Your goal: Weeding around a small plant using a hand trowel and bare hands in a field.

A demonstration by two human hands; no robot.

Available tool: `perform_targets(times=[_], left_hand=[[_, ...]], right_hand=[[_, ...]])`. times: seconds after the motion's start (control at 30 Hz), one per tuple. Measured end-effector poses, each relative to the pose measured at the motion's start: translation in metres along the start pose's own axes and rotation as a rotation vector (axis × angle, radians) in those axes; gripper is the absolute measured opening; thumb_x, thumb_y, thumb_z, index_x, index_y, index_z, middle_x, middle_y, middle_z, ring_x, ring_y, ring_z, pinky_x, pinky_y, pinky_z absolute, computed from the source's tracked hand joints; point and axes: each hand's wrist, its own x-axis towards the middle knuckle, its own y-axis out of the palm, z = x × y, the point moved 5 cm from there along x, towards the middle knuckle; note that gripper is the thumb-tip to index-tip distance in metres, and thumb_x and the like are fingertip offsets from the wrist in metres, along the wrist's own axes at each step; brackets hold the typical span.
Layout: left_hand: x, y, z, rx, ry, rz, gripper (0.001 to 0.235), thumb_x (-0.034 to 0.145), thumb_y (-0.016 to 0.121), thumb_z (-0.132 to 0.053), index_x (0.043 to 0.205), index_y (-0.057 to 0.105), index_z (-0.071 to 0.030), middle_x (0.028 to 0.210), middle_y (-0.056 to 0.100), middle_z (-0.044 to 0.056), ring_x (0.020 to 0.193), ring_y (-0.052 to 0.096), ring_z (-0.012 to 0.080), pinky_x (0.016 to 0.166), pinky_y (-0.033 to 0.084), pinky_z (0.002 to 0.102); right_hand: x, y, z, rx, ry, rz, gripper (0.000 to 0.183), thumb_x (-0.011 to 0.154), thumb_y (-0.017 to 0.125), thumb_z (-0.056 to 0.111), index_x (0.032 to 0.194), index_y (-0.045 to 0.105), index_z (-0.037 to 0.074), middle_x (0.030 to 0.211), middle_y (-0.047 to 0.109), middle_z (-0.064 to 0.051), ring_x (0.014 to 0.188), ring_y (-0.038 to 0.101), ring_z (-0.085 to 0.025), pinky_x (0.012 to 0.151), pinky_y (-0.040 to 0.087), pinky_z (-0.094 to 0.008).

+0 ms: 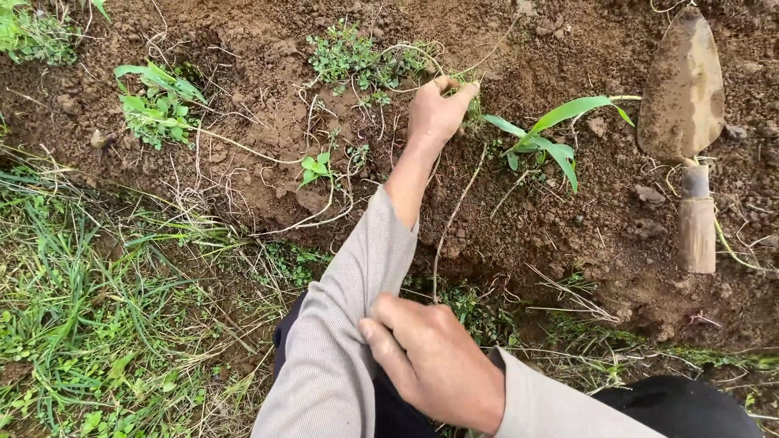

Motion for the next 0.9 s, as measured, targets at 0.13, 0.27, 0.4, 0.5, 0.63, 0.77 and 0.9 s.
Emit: perform_targets(times=[0.13,0.27,0.4,0.5,0.63,0.77,0.9], left_hand=[[0.018,-0.022,0.005,-0.331,0.051,-0.133,0.023,0.087,0.071,-0.022,0.068,0.062,-0.013,0.127,0.074,0.012,0.043,0.038,0.0036,0.047,0.039,0.018],[0.037,-0.047,0.010,-1.041,0.001,-0.050,0.028,0.096,0.056,-0.034,0.091,0.068,-0.009,0.065,0.061,0.004,0.041,0.038,0.0067,0.035,0.023,0.022],[0.024,-0.068,0.003,-1.188,0.049,0.030,0.032,0.095,0.057,-0.037,0.101,0.070,-0.009,0.065,0.069,0.007,0.038,0.046,0.0086,0.035,0.025,0.020],[0.026,-0.055,-0.006,-1.178,-0.024,-0.082,0.027,0.095,0.057,-0.034,0.100,0.066,-0.009,0.068,0.068,0.008,0.043,0.055,0.0121,0.036,0.030,0.021],[0.020,-0.029,-0.023,-1.129,-0.081,-0.077,0.026,0.095,0.058,-0.032,0.105,0.068,-0.010,0.072,0.068,0.007,0.047,0.058,0.0124,0.038,0.036,0.022],[0.006,-0.013,-0.057,-0.998,0.019,-0.045,0.029,0.093,0.056,-0.034,0.103,0.068,-0.010,0.074,0.068,0.007,0.053,0.058,0.0137,0.042,0.035,0.025],[0.003,0.006,-0.062,-0.861,0.047,-0.042,0.030,0.087,0.062,-0.031,0.100,0.070,-0.005,0.070,0.066,0.007,0.051,0.056,0.0118,0.038,0.037,0.023]], right_hand=[[-0.018,0.005,0.006,0.076,-0.042,0.068,0.026,0.106,0.047,0.017,0.082,0.046,0.009,0.067,0.048,-0.006,0.053,0.047,-0.022,0.055,0.038,-0.037],[-0.044,0.026,0.011,0.058,-0.075,0.053,0.031,0.108,0.054,0.016,0.079,0.046,0.012,0.063,0.044,-0.001,0.049,0.045,-0.013,0.046,0.039,-0.035],[-0.039,0.015,0.014,-0.014,-0.211,-0.049,0.026,0.106,0.051,0.020,0.083,0.050,0.008,0.069,0.050,-0.004,0.056,0.050,-0.018,0.050,0.043,-0.036],[-0.034,0.005,0.014,-0.058,-0.304,-0.120,0.026,0.105,0.048,0.023,0.086,0.053,0.006,0.074,0.054,-0.007,0.061,0.054,-0.021,0.054,0.046,-0.037],[-0.026,-0.014,0.007,-0.100,-0.393,-0.185,0.029,0.105,0.046,0.025,0.089,0.057,0.003,0.079,0.058,-0.010,0.066,0.058,-0.025,0.058,0.049,-0.037],[-0.012,-0.039,-0.014,-0.330,-0.538,-0.279,0.042,0.105,0.040,0.039,0.119,0.051,0.000,0.116,0.057,-0.019,0.105,0.058,-0.037,0.089,0.051,-0.047],[-0.005,-0.012,-0.026,-0.600,-0.812,0.054,0.075,0.104,0.029,0.066,0.152,0.046,0.011,0.157,0.049,-0.011,0.149,0.041,-0.029,0.125,0.018,-0.057]])
